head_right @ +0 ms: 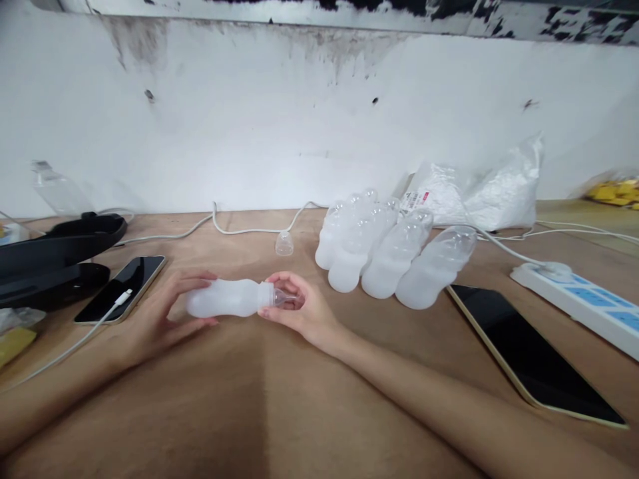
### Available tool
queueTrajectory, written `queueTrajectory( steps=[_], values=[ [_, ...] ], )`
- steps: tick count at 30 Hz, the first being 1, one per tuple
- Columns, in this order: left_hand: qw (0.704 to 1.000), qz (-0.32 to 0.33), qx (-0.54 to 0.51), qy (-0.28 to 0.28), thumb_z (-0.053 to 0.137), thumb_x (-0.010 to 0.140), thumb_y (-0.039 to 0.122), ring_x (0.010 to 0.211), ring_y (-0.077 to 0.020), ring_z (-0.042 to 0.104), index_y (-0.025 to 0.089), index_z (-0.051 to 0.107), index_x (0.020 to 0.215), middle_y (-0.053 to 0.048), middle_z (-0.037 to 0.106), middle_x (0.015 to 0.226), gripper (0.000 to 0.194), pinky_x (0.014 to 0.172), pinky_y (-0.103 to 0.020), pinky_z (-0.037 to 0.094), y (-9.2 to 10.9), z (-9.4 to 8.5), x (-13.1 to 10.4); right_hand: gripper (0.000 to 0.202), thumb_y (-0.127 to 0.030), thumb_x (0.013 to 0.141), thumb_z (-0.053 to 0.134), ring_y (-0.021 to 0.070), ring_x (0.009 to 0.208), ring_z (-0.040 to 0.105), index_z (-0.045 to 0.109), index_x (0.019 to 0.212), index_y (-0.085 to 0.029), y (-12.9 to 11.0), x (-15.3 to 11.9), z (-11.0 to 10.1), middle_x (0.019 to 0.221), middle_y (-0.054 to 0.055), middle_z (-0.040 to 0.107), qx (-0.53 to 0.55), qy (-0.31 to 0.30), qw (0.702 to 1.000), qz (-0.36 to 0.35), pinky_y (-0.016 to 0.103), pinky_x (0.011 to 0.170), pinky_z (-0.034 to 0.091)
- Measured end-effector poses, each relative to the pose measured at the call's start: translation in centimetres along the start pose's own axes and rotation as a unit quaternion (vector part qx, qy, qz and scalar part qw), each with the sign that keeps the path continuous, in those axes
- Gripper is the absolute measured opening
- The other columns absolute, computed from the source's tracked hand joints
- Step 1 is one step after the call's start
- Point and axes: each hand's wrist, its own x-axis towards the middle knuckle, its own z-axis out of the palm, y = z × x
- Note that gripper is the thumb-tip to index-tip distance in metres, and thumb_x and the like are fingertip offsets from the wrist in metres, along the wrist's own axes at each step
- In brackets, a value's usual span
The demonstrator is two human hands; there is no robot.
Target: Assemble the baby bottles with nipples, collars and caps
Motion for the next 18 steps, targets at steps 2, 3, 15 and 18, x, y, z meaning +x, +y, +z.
queueTrajectory(
  steps=[2, 3, 15, 18],
  values=[
    [0.999, -0.036, -0.021, 0.017, 0.059, 0.076, 0.035, 0.111, -0.0244, 0.046, 0.022, 0.033, 0.122, -0.01, 0.046, 0.122, 0.054, 0.09, -0.041, 0.04, -0.06, -0.14, 0.08, 0.035, -0.026, 0.061, 0.072, 0.0154, 0.081, 0.058, 0.053, 0.091, -0.026, -0.03, -0.02, 0.06, 0.095, 0.0, 0.061, 0.004, 0.001, 1.0, -0.003, 0.032, 0.074, 0.045],
    [0.997, -0.068, -0.035, 0.017, 0.054, 0.079, 0.037, 0.11, -0.0244, 0.047, 0.022, 0.031, 0.124, -0.01, 0.046, 0.123, 0.053, 0.089, -0.04, 0.041, -0.05, -0.25, 0.18, 0.035, -0.026, 0.061, 0.072, 0.0153, 0.081, 0.058, 0.053, 0.091, -0.026, -0.05, -0.04, 0.09, 0.095, 0.0, 0.061, 0.004, 0.002, 1.0, -0.005, 0.032, 0.073, 0.045],
    [0.999, 0.024, 0.046, 0.013, 0.061, 0.075, 0.03, 0.109, -0.024, 0.046, 0.023, 0.037, 0.118, -0.01, 0.043, 0.12, 0.049, 0.09, -0.039, 0.04, -0.09, 0.09, 0.01, 0.037, -0.026, 0.058, 0.073, 0.0186, 0.091, 0.057, 0.053, 0.089, -0.025, -0.28, -0.26, 0.35, 0.098, 0.002, 0.061, -0.019, 0.02, 1.0, -0.014, 0.033, 0.074, 0.046],
    [0.998, -0.065, -0.009, -0.013, 0.053, 0.079, 0.037, 0.108, -0.0252, 0.048, 0.021, 0.029, 0.127, -0.011, 0.045, 0.122, 0.056, 0.089, -0.04, 0.041, 0.25, -0.42, 0.33, 0.036, -0.026, 0.059, 0.072, 0.0195, 0.094, 0.056, 0.053, 0.089, -0.026, -0.38, -0.3, 0.41, 0.1, 0.002, 0.06, -0.014, 0.02, 0.999, -0.022, 0.033, 0.073, 0.046]
  ],
)
